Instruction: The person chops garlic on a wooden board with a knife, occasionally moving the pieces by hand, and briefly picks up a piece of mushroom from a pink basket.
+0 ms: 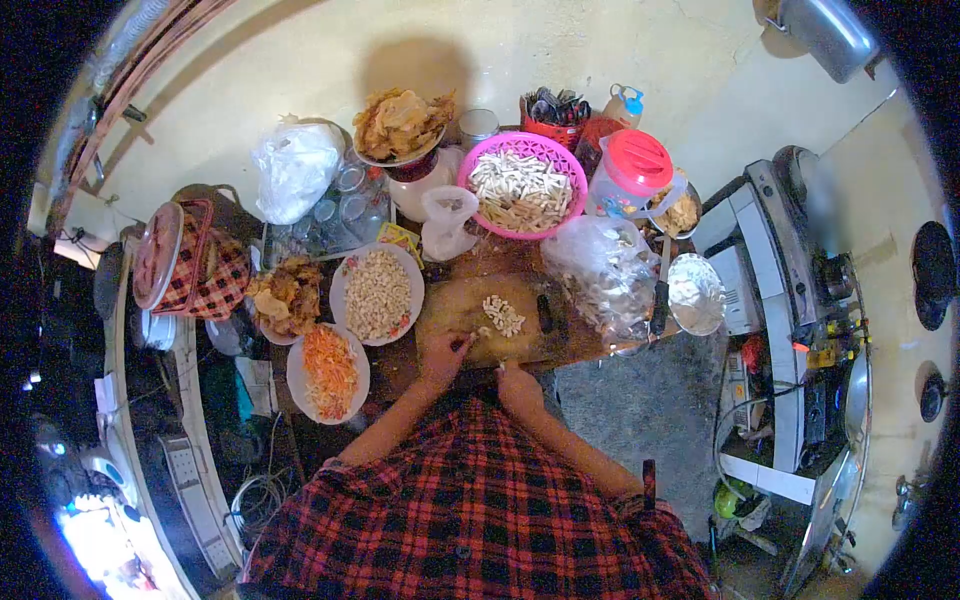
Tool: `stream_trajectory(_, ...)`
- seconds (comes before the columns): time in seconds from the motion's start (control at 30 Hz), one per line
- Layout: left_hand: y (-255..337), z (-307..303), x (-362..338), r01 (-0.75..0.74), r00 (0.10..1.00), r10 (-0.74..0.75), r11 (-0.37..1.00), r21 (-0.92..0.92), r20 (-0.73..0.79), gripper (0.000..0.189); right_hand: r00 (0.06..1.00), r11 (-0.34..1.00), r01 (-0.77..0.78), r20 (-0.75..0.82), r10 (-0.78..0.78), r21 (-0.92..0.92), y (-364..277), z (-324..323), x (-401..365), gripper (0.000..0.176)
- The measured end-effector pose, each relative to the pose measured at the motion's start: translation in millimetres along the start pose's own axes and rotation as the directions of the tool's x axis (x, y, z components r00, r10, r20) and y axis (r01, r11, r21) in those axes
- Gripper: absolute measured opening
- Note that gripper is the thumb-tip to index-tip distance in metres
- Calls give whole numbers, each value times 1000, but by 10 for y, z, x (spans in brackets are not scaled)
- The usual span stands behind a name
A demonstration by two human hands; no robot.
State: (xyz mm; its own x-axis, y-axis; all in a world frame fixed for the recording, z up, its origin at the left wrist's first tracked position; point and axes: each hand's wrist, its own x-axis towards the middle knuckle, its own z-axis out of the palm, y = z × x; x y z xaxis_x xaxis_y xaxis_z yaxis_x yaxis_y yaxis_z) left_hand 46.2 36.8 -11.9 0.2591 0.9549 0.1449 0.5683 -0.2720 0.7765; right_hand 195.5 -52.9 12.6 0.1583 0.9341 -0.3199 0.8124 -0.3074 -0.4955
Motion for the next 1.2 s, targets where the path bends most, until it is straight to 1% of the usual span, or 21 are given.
stream_trajectory(0.07,79,-65,24,18,1000,-16,996,-83,19,14,1000,1000,7,-17,-7,21,1,-6,0,30)
stream_trajectory(0.13,62,-67,14,34,999,-32,997,-74,32,14,1000,1000,10,26,-11,19,-78,-73,-2,30)
stream_trajectory(0.2,55,-78,5,52,998,-49,997,-65,46,14,1000,1000,19,19,-19,9,-93,-40,13,30)
stream_trajectory(0.27,58,-104,-1,-31,999,33,996,-79,28,15,1000,1000,28,14,-28,-2,-84,-10,18,31)
stream_trajectory(0.3,10,-79,-9,-28,999,30,997,-78,25,15,999,999,36,9,-36,-11,-78,-4,19,31)
stream_trajectory(0.37,-81,-22,-18,-74,997,74,996,-43,8,14,999,999,46,8,-45,-21,-71,13,33,31)
stream_trajectory(0.47,-41,-46,5,-30,999,31,999,-27,45,13,999,998,45,-4,-45,-50,-56,68,84,31)
stream_trajectory(0.57,97,-130,47,25,996,-22,999,-40,82,11,999,999,45,15,-45,-22,-113,54,158,32)
stream_trajectory(0.6,89,-129,48,25,996,-22,999,-39,82,11,998,997,53,32,-51,-59,-115,66,181,32)
stream_trajectory(0.63,77,-136,44,-14,998,17,999,-45,59,11,997,994,62,49,-57,-94,-118,82,191,32)
stream_trajectory(0.67,65,-142,50,-55,998,57,997,-50,34,11,997,994,63,48,-58,-92,-110,88,180,32)
stream_trajectory(0.7,57,-142,54,-56,998,58,997,-48,33,11,998,997,38,46,-35,-62,-98,79,154,32)
stream_trajectory(0.77,46,-121,42,28,998,-26,999,-37,52,12,999,999,16,47,-15,-35,-81,72,141,32)
stream_trajectory(0.87,-148,-5,15,26,998,-22,997,-67,58,13,996,999,-21,83,24,-32,-67,75,135,31)
stream_trajectory(0.9,-145,-25,25,27,998,-23,997,-67,58,13,996,999,-15,92,19,-43,-81,60,123,30)
stream_trajectory(0.97,-140,-66,54,9,991,-4,999,-33,137,15,995,999,-7,103,13,-53,-115,37,113,29)
stream_trajectory(1.03,-57,-103,50,44,991,-39,998,-43,125,15,997,997,71,38,-70,-27,-90,79,101,28)
stream_trajectory(1.07,-17,-126,46,79,991,-72,995,-54,112,15,997,997,71,41,-70,-27,-86,106,114,28)
stream_trajectory(1.1,-32,-117,39,82,991,-75,995,-55,113,15,997,998,61,46,-60,-19,-107,112,133,28)
stream_trajectory(1.17,-63,-106,51,10,996,-6,999,-49,89,14,997,999,53,50,-52,-11,-145,109,179,28)
stream_trajectory(1.2,-28,-145,56,9,996,-5,999,-46,87,14,998,999,52,44,-52,-7,-168,115,198,28)
